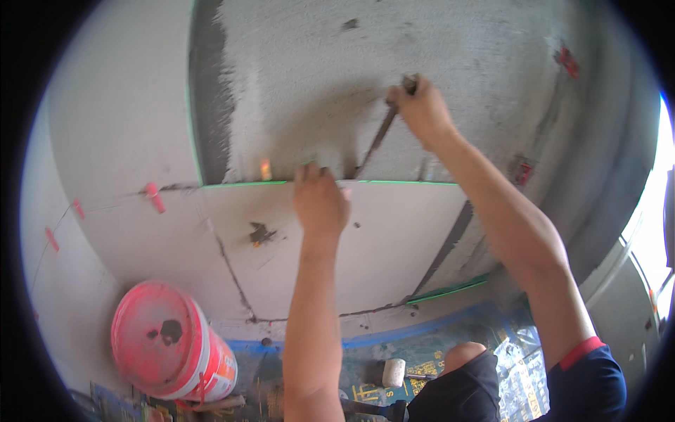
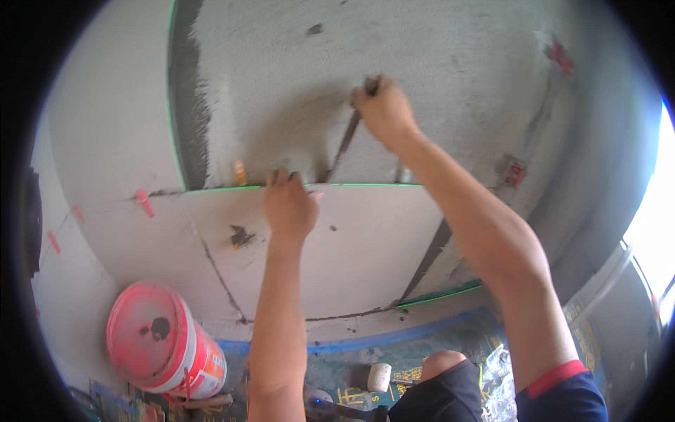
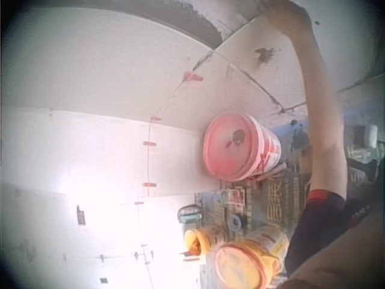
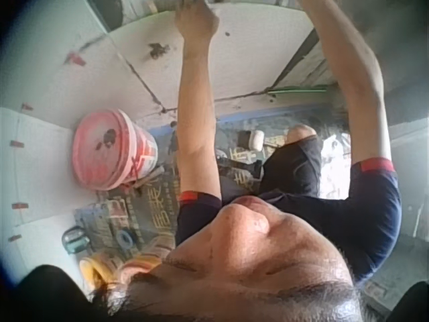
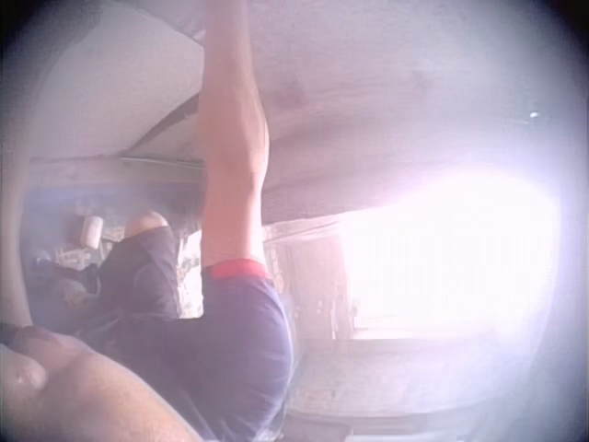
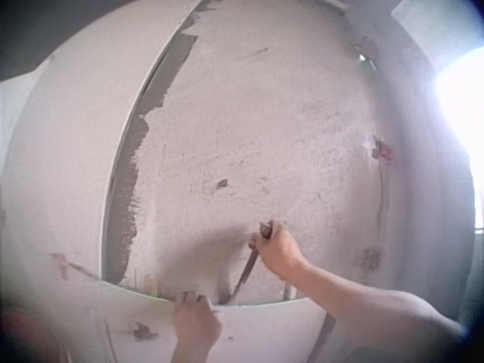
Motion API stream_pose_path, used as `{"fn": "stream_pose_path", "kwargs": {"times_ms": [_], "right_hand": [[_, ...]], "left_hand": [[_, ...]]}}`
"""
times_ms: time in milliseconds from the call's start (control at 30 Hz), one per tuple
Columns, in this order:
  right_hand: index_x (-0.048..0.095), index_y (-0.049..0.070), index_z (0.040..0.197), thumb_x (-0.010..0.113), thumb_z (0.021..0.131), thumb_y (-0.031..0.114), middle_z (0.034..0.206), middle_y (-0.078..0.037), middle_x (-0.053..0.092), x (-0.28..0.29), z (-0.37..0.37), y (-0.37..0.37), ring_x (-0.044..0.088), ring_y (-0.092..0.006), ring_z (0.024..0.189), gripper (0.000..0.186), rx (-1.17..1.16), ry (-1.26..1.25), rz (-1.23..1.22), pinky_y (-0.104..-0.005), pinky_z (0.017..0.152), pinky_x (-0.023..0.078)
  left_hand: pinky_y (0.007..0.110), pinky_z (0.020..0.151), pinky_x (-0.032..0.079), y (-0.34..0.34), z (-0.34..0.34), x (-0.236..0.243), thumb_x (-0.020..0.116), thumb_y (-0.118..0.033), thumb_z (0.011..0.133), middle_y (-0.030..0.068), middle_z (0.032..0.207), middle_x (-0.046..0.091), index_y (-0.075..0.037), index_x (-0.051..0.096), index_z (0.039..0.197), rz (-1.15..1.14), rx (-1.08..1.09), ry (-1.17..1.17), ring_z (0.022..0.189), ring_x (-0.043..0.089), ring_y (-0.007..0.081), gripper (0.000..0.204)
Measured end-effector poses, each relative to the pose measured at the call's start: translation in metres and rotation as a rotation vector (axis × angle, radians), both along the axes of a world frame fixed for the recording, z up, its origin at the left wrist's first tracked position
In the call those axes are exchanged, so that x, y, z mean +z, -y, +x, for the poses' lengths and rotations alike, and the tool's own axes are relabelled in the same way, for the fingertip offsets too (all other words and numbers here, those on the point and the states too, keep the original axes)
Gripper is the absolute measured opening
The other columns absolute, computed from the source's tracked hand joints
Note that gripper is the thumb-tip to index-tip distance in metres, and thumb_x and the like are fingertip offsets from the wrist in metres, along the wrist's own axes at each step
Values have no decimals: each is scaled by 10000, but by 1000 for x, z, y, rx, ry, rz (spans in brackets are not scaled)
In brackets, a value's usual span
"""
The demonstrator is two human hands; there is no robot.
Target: The person applies mortar to a wall and a large tile using a trowel, then lifts and positions the tile onto the wall, pressing it into place and checking alignment.
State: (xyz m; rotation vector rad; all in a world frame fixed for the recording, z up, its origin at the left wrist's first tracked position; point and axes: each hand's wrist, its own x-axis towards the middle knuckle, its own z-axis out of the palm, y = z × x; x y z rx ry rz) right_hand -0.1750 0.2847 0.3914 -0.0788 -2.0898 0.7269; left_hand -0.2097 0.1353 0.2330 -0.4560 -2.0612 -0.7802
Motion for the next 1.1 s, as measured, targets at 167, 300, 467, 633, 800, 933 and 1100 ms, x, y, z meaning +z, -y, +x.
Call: {"fn": "stream_pose_path", "kwargs": {"times_ms": [167,300,467,633,800,933,1100], "right_hand": [[546,-21,905,626,861,220,773,-125,619,-5,-4,-18,553,-177,690,257,162,-39,-73,-349,614,449],[540,-13,882,626,861,215,737,-74,569,-3,-2,-8,464,-151,648,245,128,10,-75,-339,590,414],[540,0,873,624,874,210,712,-52,516,-2,0,-10,431,-142,657,226,128,36,-78,-332,591,403],[538,6,862,621,881,214,665,-25,476,-1,5,-5,396,-117,613,224,137,36,-94,-318,556,376],[532,13,842,620,882,203,626,-4,452,-3,6,-5,377,-97,565,213,130,18,-67,-302,508,348],[529,20,829,625,879,199,622,1,449,-5,5,-6,369,-85,546,209,191,4,-114,-283,484,332],[531,19,828,630,873,191,630,-2,453,-4,5,-7,372,-89,554,204,197,7,-113,-279,492,335]], "left_hand": [[399,807,479,-9,-1,2,803,-211,639,125,953,577,-18,627,750,20,-58,-48,999,527,315,283],[379,788,482,-5,-4,1,804,-212,640,116,919,574,-16,627,730,40,-54,-41,973,530,301,280],[368,777,485,-9,-7,0,805,-208,638,107,912,576,-20,627,716,51,-29,-57,968,532,291,270],[364,759,489,-10,-9,-1,806,-207,636,100,914,578,-22,627,713,53,3,-72,967,532,283,268],[362,759,491,-11,-9,-1,800,-190,641,98,915,577,-22,630,716,65,-18,-63,957,530,282,250],[361,760,490,-11,-10,-1,796,-182,639,99,919,577,-22,629,712,59,-13,-63,955,529,286,243],[360,758,490,-11,-11,0,802,-177,619,106,906,586,-24,627,692,76,-14,-79,950,533,289,243]]}}
